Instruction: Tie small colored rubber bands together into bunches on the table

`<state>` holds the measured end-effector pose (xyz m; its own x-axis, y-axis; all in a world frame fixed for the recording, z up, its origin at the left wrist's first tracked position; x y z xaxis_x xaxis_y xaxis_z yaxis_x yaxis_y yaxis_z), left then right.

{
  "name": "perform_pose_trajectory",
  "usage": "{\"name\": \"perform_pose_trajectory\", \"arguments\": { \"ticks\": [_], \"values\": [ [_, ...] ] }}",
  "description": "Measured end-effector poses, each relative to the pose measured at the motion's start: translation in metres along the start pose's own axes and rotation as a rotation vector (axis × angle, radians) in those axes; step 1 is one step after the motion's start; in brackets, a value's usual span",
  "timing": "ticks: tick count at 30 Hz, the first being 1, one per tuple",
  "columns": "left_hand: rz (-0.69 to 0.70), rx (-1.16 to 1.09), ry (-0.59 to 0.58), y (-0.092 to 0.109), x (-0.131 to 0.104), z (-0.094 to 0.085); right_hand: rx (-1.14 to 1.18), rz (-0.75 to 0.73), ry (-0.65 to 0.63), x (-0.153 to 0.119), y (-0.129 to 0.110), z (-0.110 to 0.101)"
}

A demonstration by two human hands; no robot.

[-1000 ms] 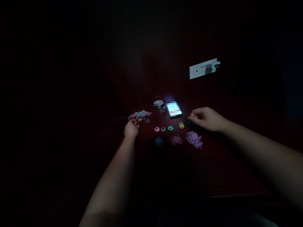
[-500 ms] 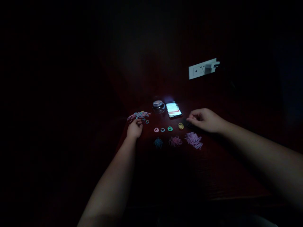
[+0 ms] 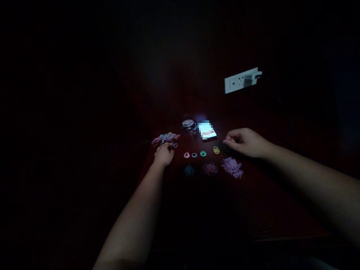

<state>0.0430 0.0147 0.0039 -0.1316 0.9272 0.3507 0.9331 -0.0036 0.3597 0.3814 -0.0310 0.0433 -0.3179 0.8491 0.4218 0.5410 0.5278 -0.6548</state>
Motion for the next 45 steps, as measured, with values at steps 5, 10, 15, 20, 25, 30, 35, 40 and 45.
{"name": "perform_pose_trajectory", "arguments": {
  "ticks": [5,10,15,20,25,30,35,40,45],
  "values": [
    [0.069,0.083,-0.027,0.0,0.002,0.003,-0.032,-0.009,-0.012,0.0,0.004,0.001],
    [0.043,0.08,-0.007,-0.002,0.003,0.003,-0.027,-0.015,-0.002,0.0,0.007,0.002],
    [-0.045,0.048,0.019,-0.007,0.002,-0.006,-0.026,-0.022,0.009,0.0,0.007,0.002],
    [-0.083,-0.023,0.105,-0.011,-0.001,-0.011,-0.045,-0.04,0.028,0.001,0.005,0.002],
    [-0.095,-0.145,0.214,-0.013,-0.008,-0.01,0.002,-0.028,0.033,0.003,0.008,0.006],
    [-0.024,-0.338,0.359,0.001,-0.018,-0.019,0.006,-0.017,0.021,0.003,0.007,0.008],
    [0.146,-0.633,0.273,0.058,-0.031,-0.027,-0.007,-0.08,0.005,-0.002,-0.006,0.011],
    [0.213,-0.985,0.133,0.12,-0.058,-0.018,-0.006,-0.227,0.054,-0.006,-0.025,0.015],
    [0.251,-1.039,0.08,0.136,-0.078,-0.007,-0.011,-0.286,0.092,-0.006,-0.029,0.018]
  ]
}}
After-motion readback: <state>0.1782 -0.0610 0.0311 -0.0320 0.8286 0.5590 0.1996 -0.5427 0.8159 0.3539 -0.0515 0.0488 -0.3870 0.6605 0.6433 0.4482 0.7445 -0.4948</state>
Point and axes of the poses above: each hand's wrist, its own x-axis towards the middle knuckle, its own z-axis out of the palm, y = z × x, the point moved 2 cm from there along x, towards the middle knuckle, and after that the axes turned 6 degrees about y, right-handed, at the moved point
